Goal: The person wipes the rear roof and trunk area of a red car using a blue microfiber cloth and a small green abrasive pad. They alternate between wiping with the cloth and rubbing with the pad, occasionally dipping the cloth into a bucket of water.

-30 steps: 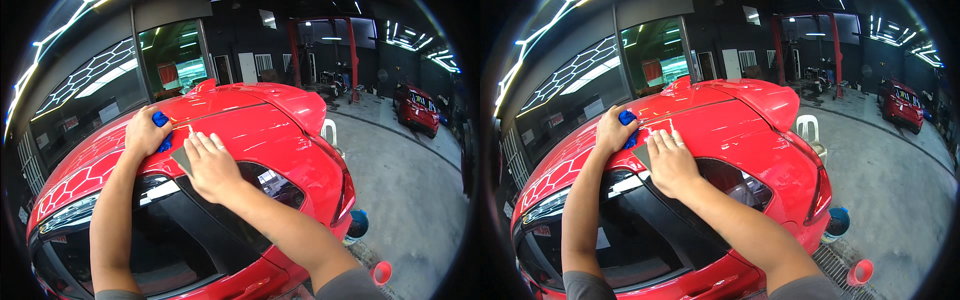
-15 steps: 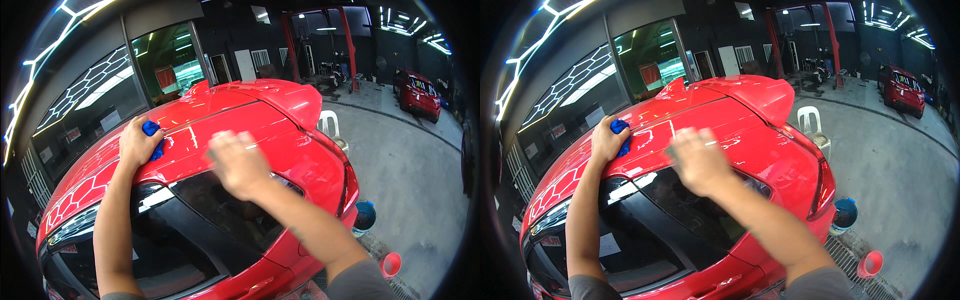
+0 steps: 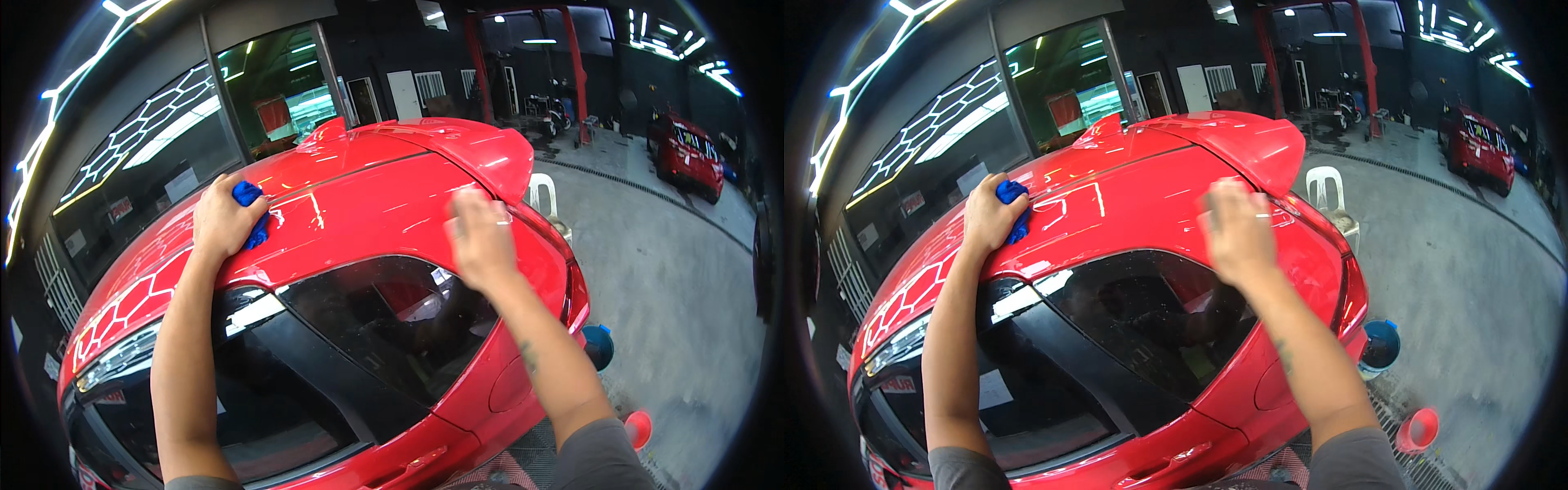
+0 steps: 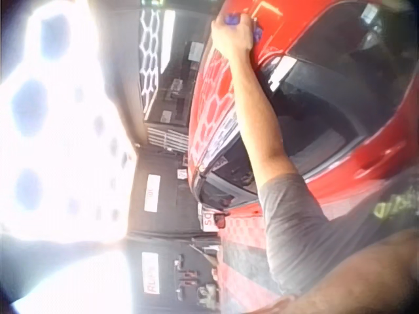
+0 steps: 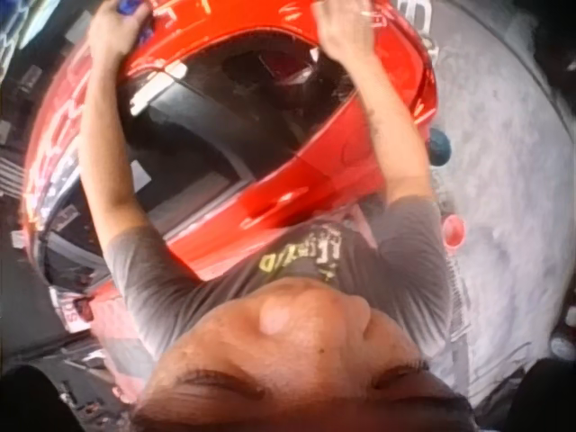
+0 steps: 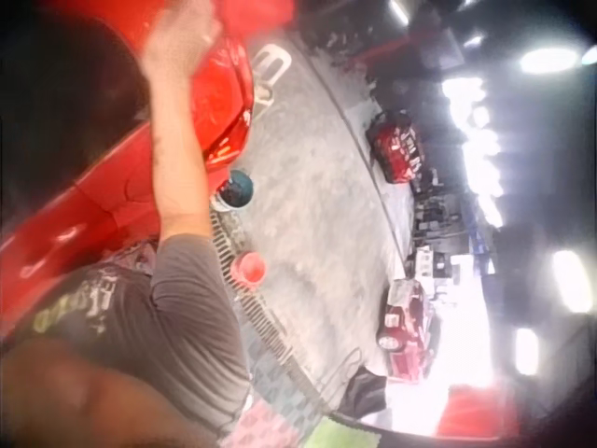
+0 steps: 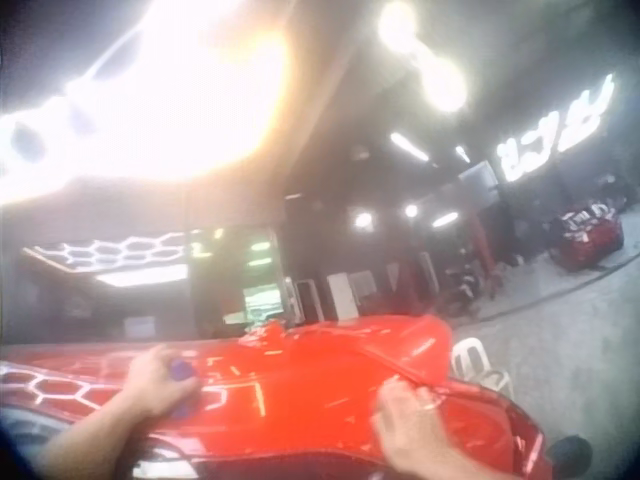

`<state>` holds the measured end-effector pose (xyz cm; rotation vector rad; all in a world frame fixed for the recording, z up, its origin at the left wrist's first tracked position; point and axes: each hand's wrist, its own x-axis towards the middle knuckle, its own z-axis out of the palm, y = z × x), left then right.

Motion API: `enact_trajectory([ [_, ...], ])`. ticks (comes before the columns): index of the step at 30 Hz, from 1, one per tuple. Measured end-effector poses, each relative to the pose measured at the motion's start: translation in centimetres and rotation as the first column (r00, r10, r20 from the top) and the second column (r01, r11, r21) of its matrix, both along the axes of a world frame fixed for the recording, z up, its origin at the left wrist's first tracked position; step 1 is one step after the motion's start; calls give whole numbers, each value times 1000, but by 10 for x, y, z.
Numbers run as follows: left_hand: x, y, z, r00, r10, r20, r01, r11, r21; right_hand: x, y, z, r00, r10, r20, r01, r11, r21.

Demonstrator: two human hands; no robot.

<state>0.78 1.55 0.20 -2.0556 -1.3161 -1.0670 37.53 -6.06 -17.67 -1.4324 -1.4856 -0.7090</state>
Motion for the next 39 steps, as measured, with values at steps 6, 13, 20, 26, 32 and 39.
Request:
enact_trajectory([
  [6,8,4,2,999,49,9,-48,996,-70,-94,-15,-8,956,157,247,-185,978,95],
  [13,5,6,2,998,64,-7,-64,996,-64,17,18,12,978,-196,65,186,973,136],
  [20,-2,-3,-2,999,35,-9,-36,998,-47,-73,2,46,896,383,226,-344,919,-194],
  [26,-1,-2,6,999,43,-6,-43,998,-54,-19,29,75,990,89,111,-57,962,-266],
  [32,-2,-3,3,999,49,-7,-50,993,-107,-43,39,67,909,252,331,-180,956,-233],
  [39,-4,-2,5,997,76,-32,-79,990,-115,-107,35,110,936,297,188,-169,849,-500],
])
